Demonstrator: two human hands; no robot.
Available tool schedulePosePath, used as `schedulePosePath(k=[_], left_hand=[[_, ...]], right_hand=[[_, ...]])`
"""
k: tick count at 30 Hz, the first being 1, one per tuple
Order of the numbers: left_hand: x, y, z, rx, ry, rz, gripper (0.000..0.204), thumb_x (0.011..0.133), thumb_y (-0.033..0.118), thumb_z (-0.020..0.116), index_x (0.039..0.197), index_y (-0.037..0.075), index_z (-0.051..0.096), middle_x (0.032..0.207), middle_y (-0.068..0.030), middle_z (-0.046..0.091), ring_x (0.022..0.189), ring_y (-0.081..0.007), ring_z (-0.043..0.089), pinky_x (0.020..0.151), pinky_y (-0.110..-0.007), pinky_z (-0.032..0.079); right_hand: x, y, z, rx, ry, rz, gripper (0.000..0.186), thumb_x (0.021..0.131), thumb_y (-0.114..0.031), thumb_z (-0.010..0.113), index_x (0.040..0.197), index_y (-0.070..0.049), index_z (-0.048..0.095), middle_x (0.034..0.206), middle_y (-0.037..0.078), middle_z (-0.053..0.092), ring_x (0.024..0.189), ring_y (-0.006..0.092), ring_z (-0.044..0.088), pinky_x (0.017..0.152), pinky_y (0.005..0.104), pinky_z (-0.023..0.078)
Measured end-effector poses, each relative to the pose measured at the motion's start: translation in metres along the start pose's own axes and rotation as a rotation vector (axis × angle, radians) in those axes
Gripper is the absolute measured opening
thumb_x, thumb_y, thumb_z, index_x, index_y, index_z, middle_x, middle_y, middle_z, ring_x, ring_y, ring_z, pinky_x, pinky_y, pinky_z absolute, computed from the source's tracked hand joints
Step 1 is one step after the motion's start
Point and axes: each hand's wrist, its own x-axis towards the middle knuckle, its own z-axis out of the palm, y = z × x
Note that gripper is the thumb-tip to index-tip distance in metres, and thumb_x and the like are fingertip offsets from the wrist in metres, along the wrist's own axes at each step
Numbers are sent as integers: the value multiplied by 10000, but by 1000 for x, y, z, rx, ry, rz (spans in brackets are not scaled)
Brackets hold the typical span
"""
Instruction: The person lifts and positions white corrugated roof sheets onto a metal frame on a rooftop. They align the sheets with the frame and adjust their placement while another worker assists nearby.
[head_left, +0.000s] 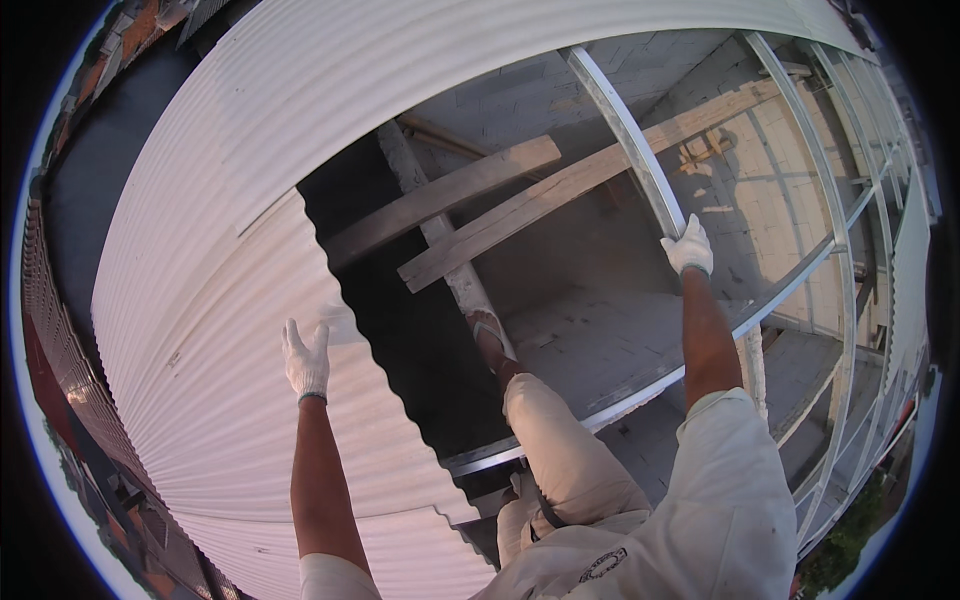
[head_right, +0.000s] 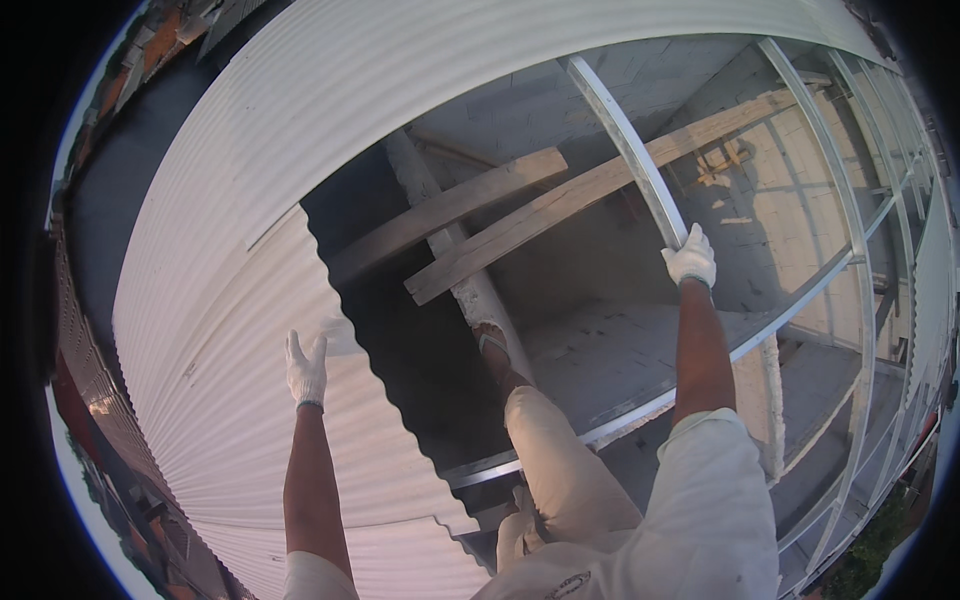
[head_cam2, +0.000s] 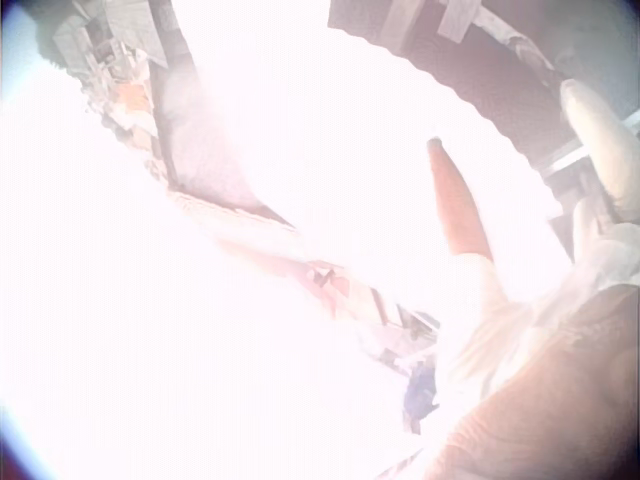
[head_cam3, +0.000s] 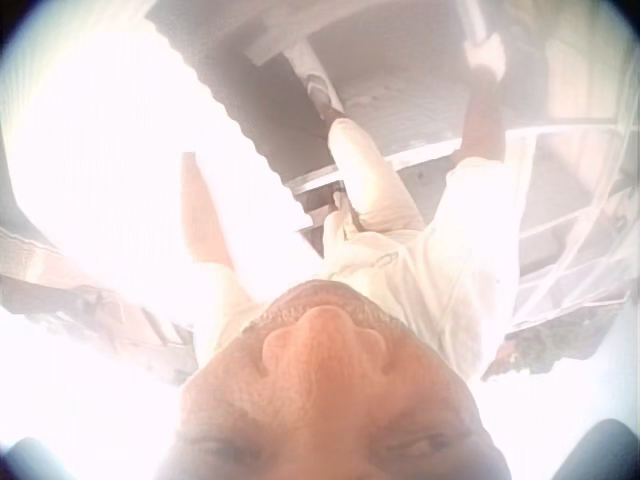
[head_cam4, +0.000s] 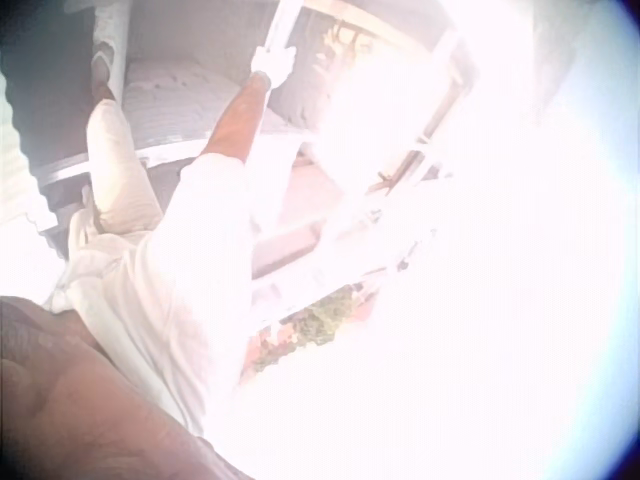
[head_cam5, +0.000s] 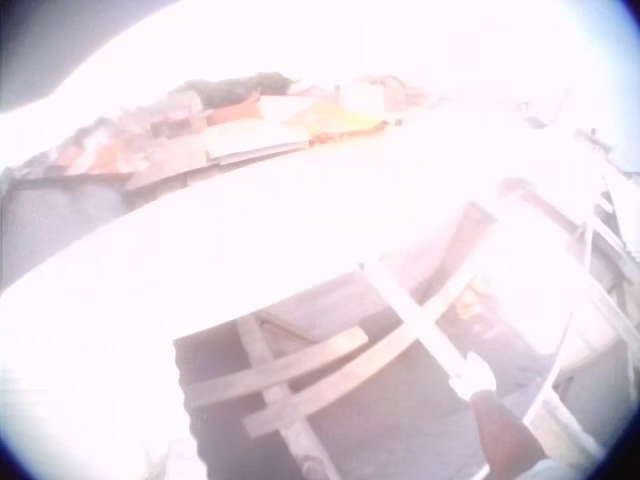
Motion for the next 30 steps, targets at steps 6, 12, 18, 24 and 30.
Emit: schedulePosePath(k=[6,12,18,24,30], left_hand=[[135,52,46,58,34,-30,906,1045,688,684,1730,132,477,1774,-180,467,1623,-443,443,1332,-590,353],[134,77,65,190,154,-55,805,1029,642,682,1625,125,522,1629,-132,516,1490,-397,488,1293,-621,306],[141,82,63,213,96,-86,840,1043,585,683,1696,105,463,1766,-193,430,1627,-450,379,1365,-639,213],[146,77,67,189,52,-113,904,997,519,732,1726,84,420,1825,-267,336,1689,-502,274,1393,-677,147],[151,73,70,203,13,-135,932,999,510,727,1760,91,389,1844,-271,324,1711,-493,258,1407,-668,130]], right_hand=[[71,-27,15,83,37,36,1025,973,-503,846,1769,-89,350,1592,270,652,1429,468,670,1189,548,549],[93,-124,-16,39,-7,48,754,994,-571,791,1538,-82,608,1359,281,784,1292,485,738,1099,571,564],[104,-133,-17,-14,12,105,607,996,-569,779,1291,-50,667,1294,288,791,1251,500,743,1073,589,563],[129,-137,-17,-140,-119,157,622,1017,-514,789,1360,-26,613,1369,294,770,1304,506,728,1114,589,554],[122,-156,-24,-77,-165,252,646,1031,-446,806,1427,-14,536,1406,298,749,1335,514,710,1128,589,544]])
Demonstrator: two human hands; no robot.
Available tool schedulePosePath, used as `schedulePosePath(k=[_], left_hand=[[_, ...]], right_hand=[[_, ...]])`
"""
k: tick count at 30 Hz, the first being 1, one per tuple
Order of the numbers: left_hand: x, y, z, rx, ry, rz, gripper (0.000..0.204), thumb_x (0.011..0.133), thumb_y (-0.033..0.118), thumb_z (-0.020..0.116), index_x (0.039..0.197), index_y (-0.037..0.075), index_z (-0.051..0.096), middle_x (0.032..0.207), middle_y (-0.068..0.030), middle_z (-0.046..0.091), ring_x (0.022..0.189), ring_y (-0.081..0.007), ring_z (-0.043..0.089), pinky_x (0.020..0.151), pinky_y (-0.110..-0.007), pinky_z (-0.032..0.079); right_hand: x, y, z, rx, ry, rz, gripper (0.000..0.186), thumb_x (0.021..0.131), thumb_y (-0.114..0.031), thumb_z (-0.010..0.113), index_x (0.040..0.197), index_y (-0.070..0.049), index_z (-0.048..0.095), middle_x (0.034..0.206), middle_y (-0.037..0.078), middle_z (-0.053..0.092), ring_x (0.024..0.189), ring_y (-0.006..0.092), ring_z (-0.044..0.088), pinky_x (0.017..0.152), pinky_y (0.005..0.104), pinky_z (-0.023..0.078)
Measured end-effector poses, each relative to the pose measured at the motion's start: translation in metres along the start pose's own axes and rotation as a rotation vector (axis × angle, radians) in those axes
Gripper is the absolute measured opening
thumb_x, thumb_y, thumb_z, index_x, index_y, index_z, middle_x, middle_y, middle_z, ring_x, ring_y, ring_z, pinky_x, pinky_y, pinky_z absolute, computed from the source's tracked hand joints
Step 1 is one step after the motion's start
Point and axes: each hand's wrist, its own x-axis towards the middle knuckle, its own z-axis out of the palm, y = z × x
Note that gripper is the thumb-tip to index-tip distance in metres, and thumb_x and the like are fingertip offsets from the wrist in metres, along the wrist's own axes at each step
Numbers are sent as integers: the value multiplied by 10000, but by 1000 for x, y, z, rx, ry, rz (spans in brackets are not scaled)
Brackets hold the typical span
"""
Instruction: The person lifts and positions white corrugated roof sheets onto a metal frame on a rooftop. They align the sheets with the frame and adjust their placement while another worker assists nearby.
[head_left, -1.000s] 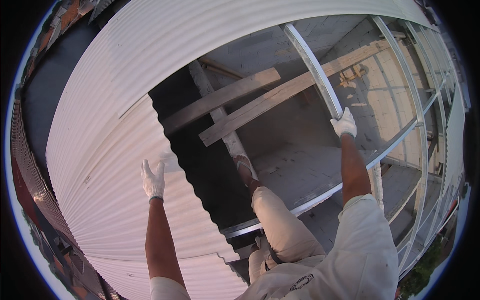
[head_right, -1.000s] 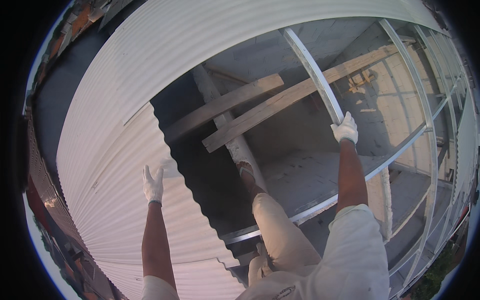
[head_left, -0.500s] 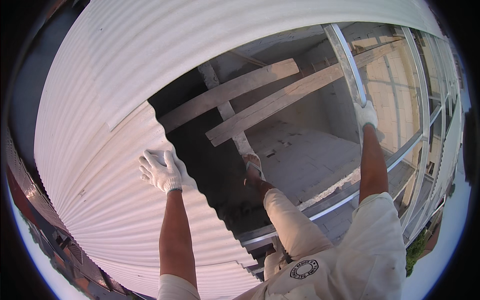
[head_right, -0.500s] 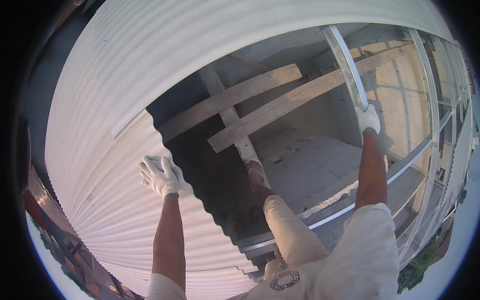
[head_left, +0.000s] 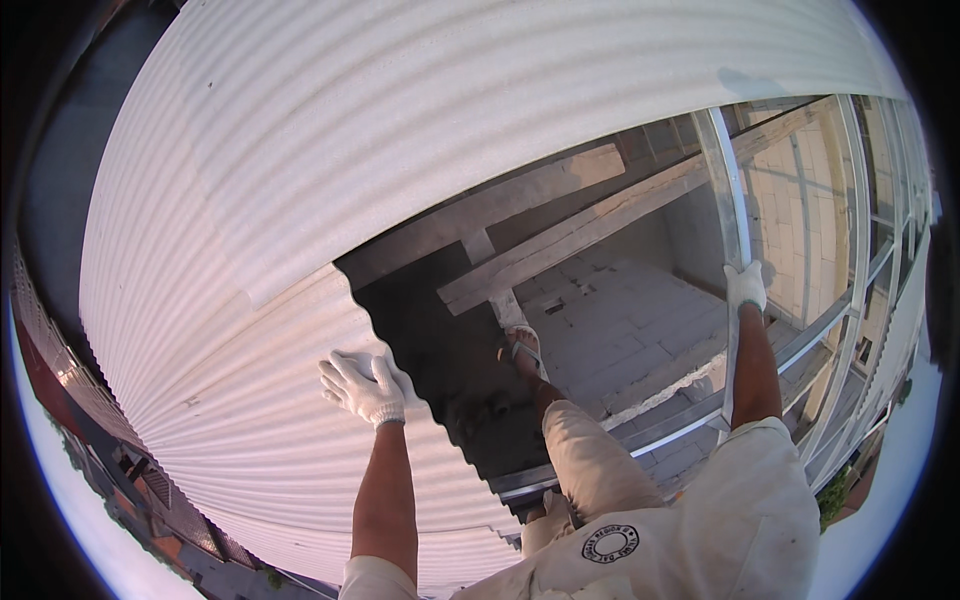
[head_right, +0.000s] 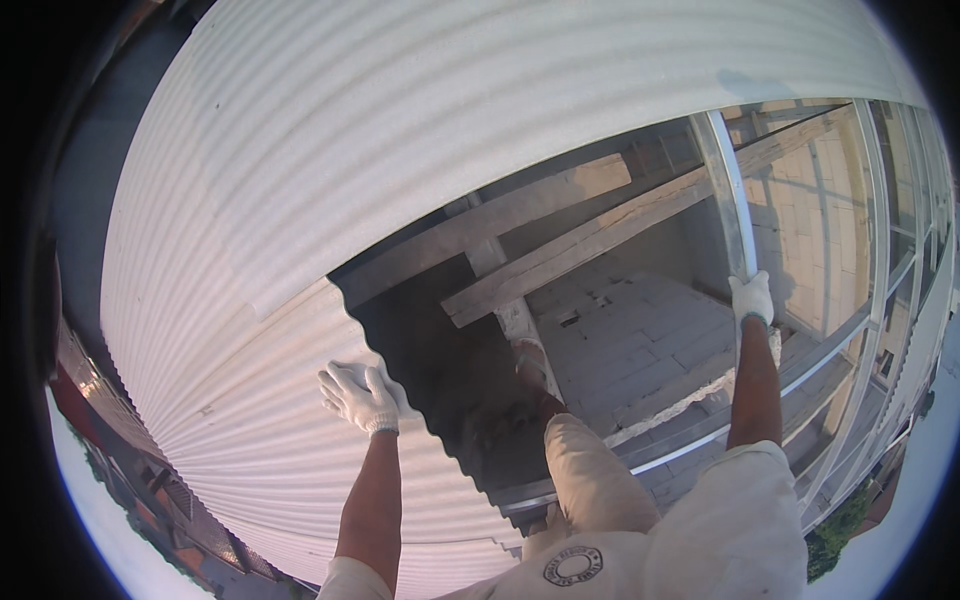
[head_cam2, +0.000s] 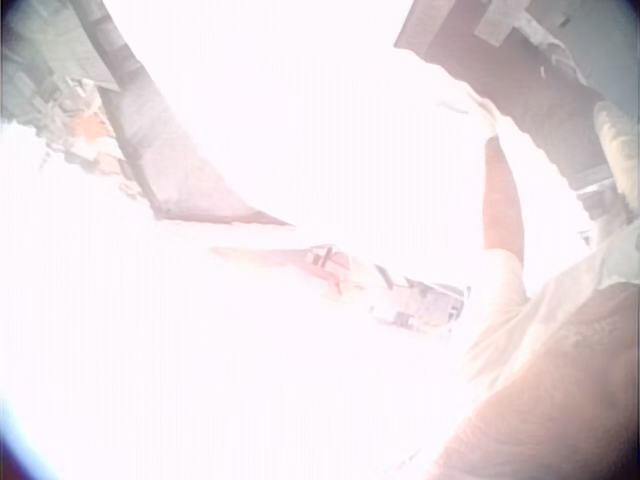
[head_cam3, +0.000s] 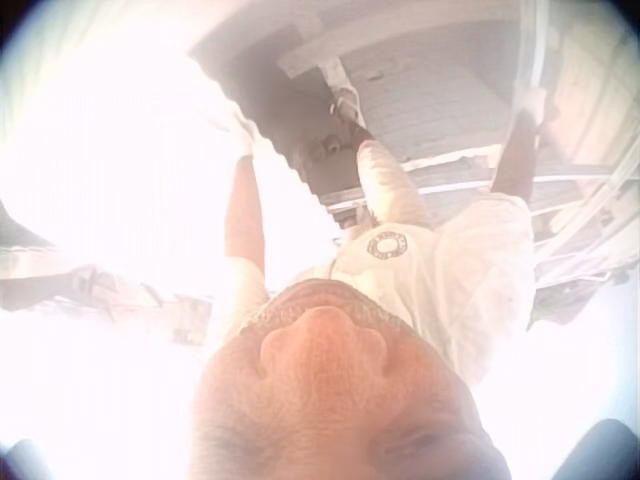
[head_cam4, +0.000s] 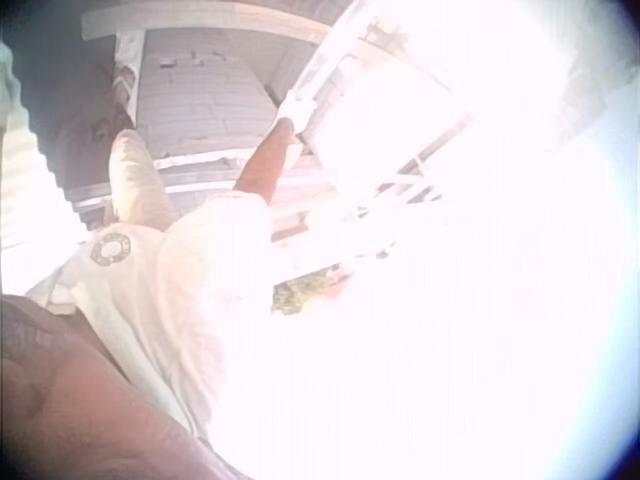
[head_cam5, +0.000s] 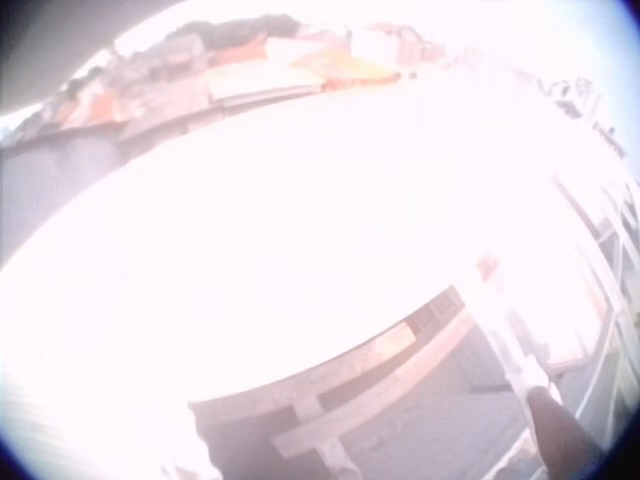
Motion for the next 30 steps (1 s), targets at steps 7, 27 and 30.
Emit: schedulePosePath(k=[7,27,30], left_hand=[[-4,-4,8,18,38,2,928,1006,475,721,1773,89,369,1858,-277,309,1724,-497,244,1415,-658,118],[41,-11,-26,-130,-455,-108,1238,970,643,774,1851,69,122,1847,-275,339,1634,-463,466,1314,-525,409],[36,4,-19,-135,-592,-151,1315,912,570,843,1844,24,94,1741,-288,510,1597,-449,522,1308,-498,417]], right_hand=[[13,17,8,70,-8,-33,644,1021,-406,828,1449,-37,519,1407,278,735,1311,515,714,1104,594,553],[3,5,-5,119,77,-53,519,965,-421,903,1270,-95,639,1216,169,760,1129,401,804,980,541,635],[4,7,-7,141,82,-59,492,962,-412,905,1251,-101,656,1206,156,765,1124,379,804,962,525,634]])
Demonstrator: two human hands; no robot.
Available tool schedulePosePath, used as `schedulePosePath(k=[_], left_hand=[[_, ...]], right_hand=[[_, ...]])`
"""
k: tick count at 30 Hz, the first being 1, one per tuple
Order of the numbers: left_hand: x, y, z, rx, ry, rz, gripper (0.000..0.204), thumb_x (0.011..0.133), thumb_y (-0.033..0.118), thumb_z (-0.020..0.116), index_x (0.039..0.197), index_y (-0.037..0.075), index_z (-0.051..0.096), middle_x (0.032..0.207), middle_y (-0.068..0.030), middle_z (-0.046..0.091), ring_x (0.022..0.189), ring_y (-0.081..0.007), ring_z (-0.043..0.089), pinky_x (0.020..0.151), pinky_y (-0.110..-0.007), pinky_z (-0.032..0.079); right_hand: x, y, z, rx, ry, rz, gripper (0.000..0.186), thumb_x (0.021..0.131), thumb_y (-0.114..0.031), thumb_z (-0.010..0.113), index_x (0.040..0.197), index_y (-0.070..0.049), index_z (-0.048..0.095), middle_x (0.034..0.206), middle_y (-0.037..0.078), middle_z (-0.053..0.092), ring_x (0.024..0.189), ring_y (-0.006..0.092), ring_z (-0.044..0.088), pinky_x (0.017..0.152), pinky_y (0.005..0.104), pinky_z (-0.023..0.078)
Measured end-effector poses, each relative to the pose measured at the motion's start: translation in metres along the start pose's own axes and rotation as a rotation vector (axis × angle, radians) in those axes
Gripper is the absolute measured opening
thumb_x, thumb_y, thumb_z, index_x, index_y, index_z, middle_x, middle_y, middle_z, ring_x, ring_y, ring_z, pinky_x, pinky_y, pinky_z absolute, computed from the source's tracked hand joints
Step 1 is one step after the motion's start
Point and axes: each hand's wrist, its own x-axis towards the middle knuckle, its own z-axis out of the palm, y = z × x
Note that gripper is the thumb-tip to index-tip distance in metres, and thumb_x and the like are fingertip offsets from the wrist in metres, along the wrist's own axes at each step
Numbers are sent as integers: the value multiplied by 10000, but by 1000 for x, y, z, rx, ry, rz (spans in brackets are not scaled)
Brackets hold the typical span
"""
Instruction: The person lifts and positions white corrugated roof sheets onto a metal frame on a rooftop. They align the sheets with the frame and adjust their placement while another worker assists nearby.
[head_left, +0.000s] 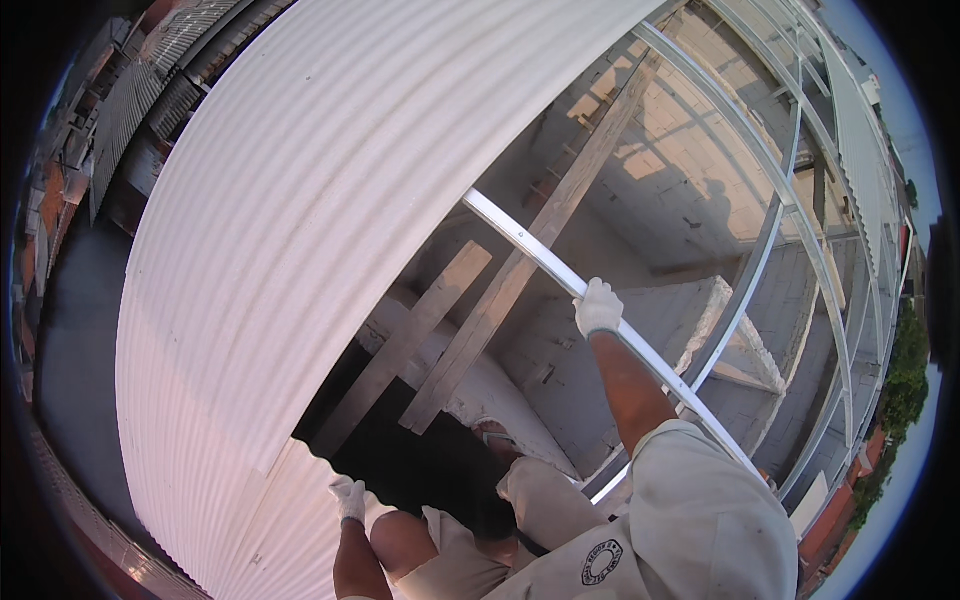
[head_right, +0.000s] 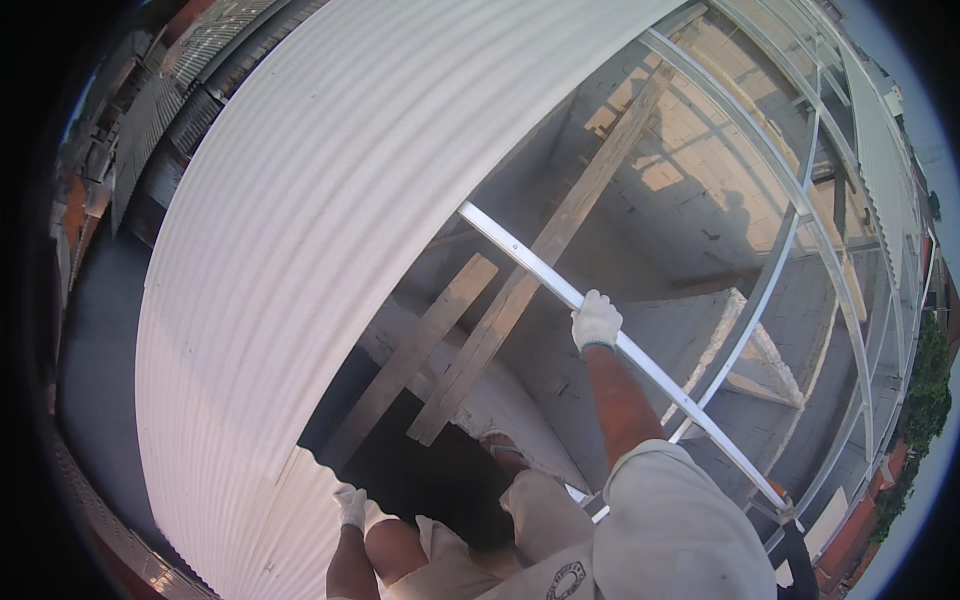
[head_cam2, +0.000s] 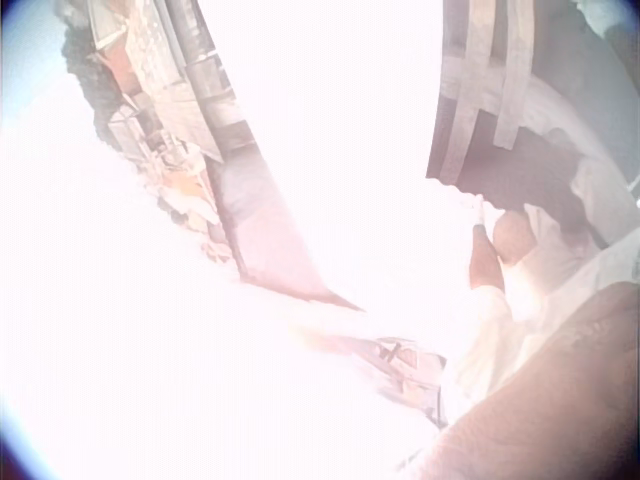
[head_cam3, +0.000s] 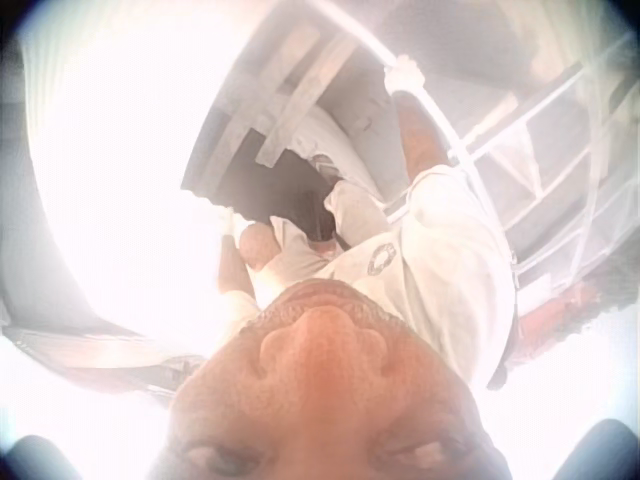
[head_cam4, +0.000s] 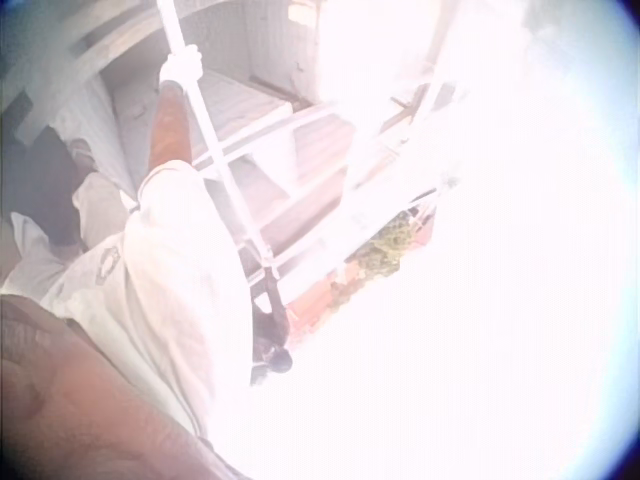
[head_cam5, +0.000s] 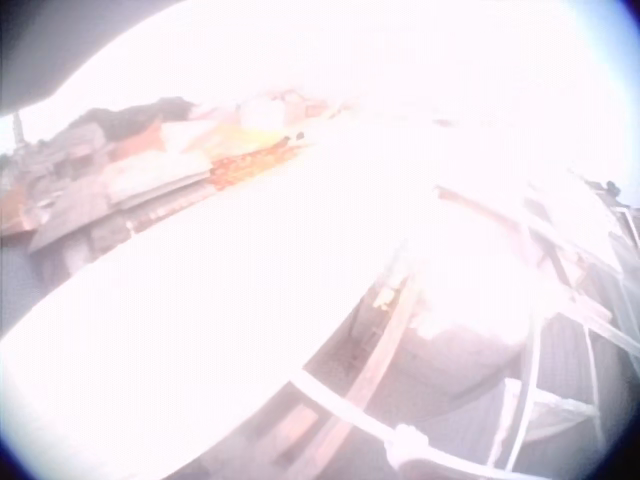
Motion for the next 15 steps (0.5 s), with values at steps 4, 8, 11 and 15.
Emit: schedulePosePath(k=[4,8,11,15], left_hand=[[-11,35,5,161,-28,0,1367,871,495,867,1839,-7,42,1772,-274,479,1601,-424,527,1308,-483,424],[-20,39,17,235,-57,-55,1377,874,486,861,1827,-37,15,1805,-256,439,1615,-417,514,1317,-476,417],[-12,33,8,206,-73,-18,1395,885,527,852,1817,-62,-4,1799,-300,423,1645,-442,468,1323,-487,411],[-4,38,3,304,-153,-68,1518,862,695,841,1810,-58,-75,1751,-335,481,1595,-460,527,1277,-506,456]], right_hand=[[-4,8,-1,10,-5,19,481,958,-404,907,1237,-97,663,1210,163,760,1113,383,795,949,526,634],[-3,9,6,-27,11,30,442,957,-387,907,1221,-109,687,1190,143,766,1111,361,797,950,517,632],[-6,9,3,-13,30,22,446,955,-389,909,1220,-109,686,1176,143,767,1104,364,799,950,517,632],[-6,10,9,-30,41,16,456,954,-394,910,1222,-111,673,1169,143,765,1096,367,801,933,524,635]])
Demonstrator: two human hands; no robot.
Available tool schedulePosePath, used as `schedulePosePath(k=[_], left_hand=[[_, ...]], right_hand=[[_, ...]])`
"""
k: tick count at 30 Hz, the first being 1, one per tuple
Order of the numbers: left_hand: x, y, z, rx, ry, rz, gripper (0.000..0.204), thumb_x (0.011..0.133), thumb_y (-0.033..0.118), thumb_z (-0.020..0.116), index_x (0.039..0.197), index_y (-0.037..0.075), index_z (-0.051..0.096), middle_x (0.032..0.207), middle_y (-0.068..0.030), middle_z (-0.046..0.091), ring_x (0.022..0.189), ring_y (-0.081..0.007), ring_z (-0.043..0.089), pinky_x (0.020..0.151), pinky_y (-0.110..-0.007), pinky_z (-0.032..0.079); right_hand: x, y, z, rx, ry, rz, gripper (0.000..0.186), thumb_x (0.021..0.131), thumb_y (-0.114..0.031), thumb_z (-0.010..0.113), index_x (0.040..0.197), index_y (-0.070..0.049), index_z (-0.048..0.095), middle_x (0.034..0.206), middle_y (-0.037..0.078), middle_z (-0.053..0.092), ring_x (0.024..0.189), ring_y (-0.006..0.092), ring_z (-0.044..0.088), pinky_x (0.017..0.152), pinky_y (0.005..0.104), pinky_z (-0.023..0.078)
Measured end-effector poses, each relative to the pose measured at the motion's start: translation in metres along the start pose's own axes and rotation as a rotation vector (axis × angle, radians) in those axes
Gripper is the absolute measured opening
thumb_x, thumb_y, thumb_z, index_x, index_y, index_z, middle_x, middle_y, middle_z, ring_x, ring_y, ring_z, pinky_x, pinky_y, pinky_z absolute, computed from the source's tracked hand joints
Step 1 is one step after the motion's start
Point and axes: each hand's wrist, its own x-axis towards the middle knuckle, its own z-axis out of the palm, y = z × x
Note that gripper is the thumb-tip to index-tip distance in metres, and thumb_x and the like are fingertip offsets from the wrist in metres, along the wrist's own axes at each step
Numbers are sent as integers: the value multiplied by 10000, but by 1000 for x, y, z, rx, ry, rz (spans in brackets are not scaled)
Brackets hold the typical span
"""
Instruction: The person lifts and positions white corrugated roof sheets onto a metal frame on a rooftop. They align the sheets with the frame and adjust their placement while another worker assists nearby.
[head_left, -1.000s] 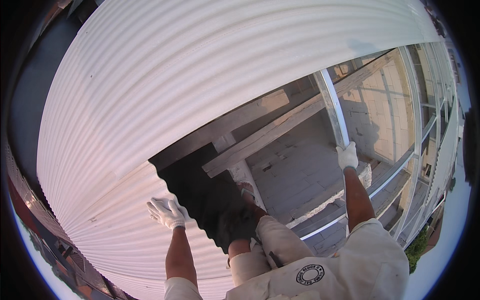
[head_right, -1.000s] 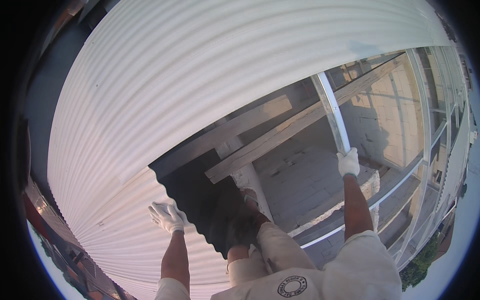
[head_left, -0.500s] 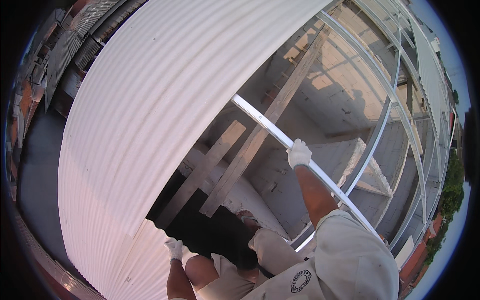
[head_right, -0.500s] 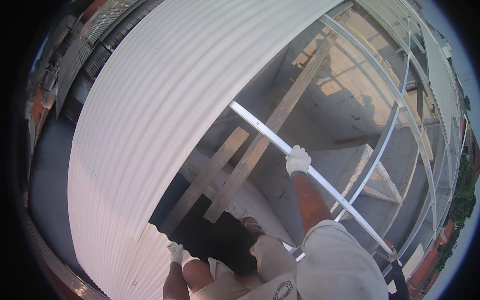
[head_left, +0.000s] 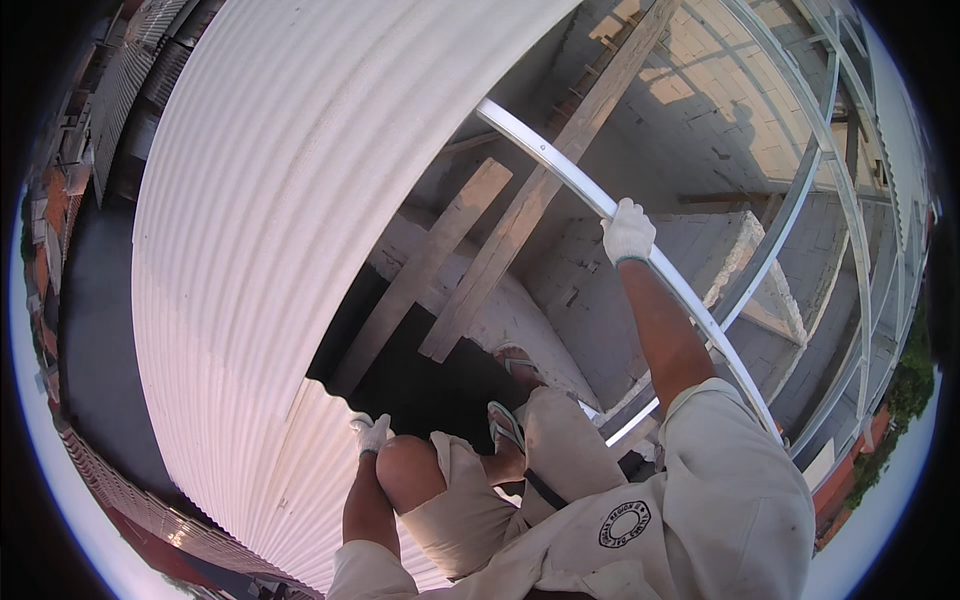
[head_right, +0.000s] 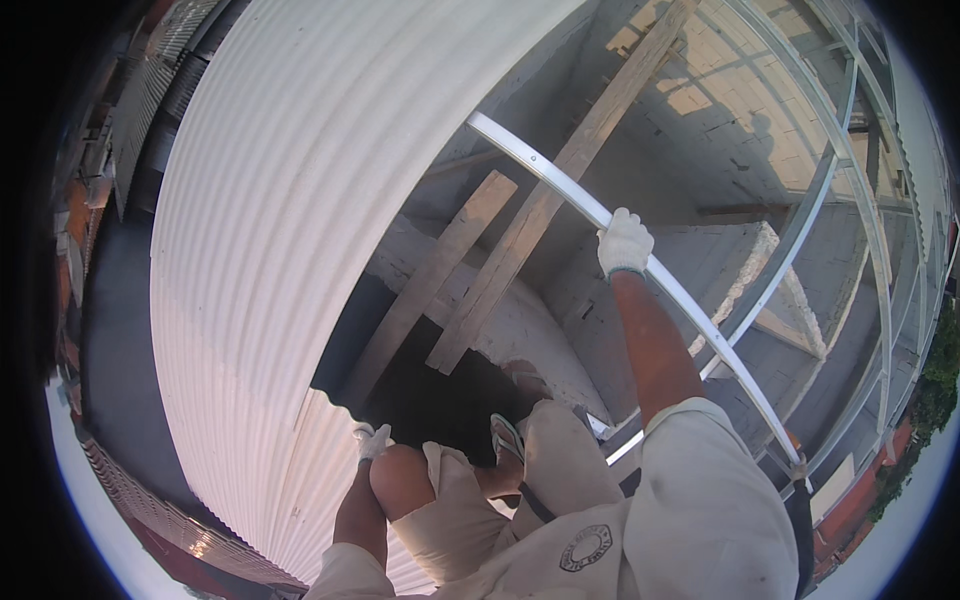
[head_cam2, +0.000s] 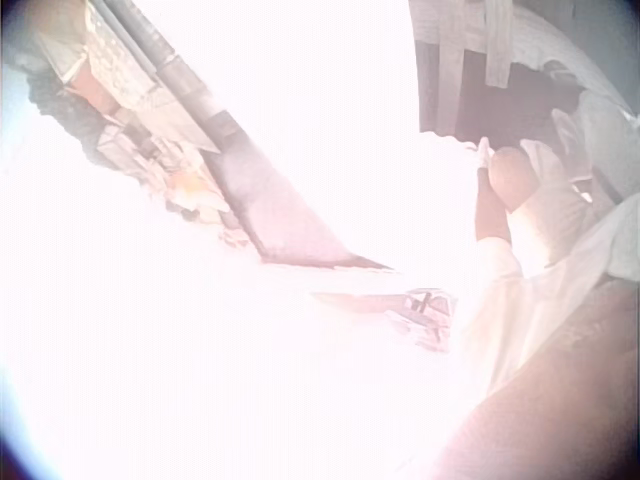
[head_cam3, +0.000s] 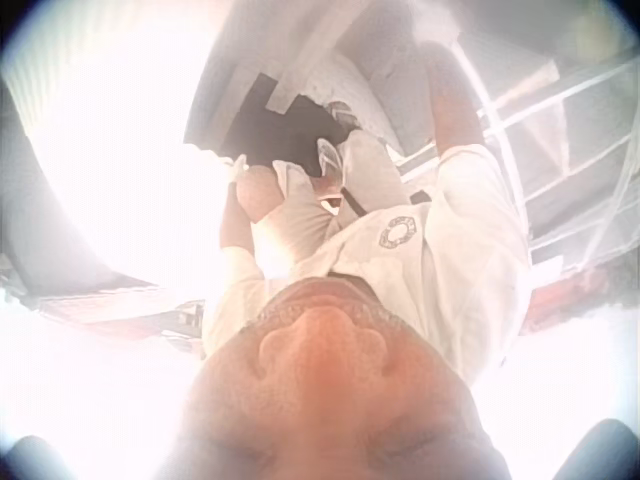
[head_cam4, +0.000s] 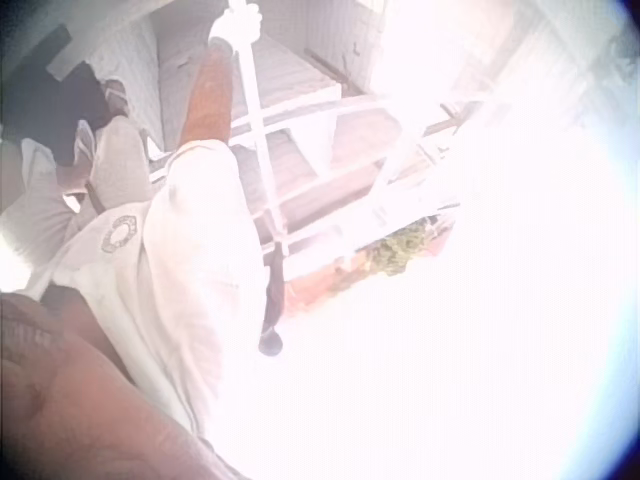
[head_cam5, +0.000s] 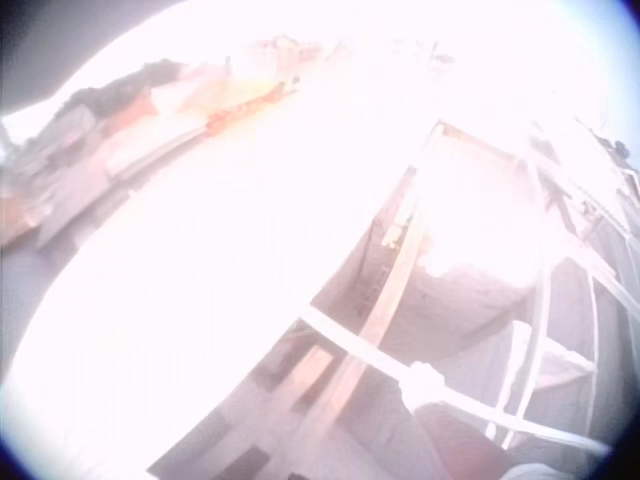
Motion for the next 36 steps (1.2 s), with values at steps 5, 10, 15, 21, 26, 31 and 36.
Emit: schedulePosePath(k=[5,10,15,21,26,31,36], left_hand=[[4,2,-3,-32,-93,-50,1558,847,727,841,1799,-74,-97,1739,-368,474,1605,-474,510,1278,-489,453],[13,-16,-4,-271,-85,104,1554,880,647,883,1768,-131,-127,1770,-313,417,1655,-389,412,1316,-431,372],[26,-16,-5,-248,-146,103,1558,890,640,893,1773,-132,-131,1825,-297,322,1699,-355,319,1355,-425,308],[46,43,-50,650,-485,448,946,989,638,752,1611,-4,440,1609,-262,605,1520,-389,579,1212,-472,477],[91,170,-132,1202,-489,961,620,1043,601,619,1356,105,822,1388,-203,797,1310,-438,741,1089,-536,590],[-79,498,-201,391,61,1271,594,1046,399,765,1536,67,713,1431,-205,793,1331,-402,748,1159,-497,574],[-137,708,-178,468,382,1387,965,980,544,811,1767,143,423,1790,-207,462,1641,-458,430,1306,-564,425]], right_hand=[[1,1,10,-19,38,-12,458,961,-407,902,1217,-112,662,1170,145,768,1087,375,808,931,533,639],[1,-6,1,16,28,-33,443,966,-393,900,1215,-110,668,1160,144,767,1084,377,805,921,539,637],[2,-1,-5,55,27,-18,403,944,-356,912,1175,-110,691,1129,134,760,1063,370,793,910,529,615],[3,-3,-15,72,-14,29,371,947,-331,903,1175,-120,700,1136,126,759,1103,348,776,931,515,590],[11,0,-32,164,-120,11,377,948,-270,885,1242,-106,717,1190,128,772,1152,352,767,988,507,589],[11,3,-19,207,-167,114,330,992,-135,766,1320,-162,748,1254,96,791,1193,322,767,1031,491,588],[23,2,-23,171,-285,158,389,988,-133,771,1369,-207,751,1304,69,777,1265,299,732,1086,456,573]])
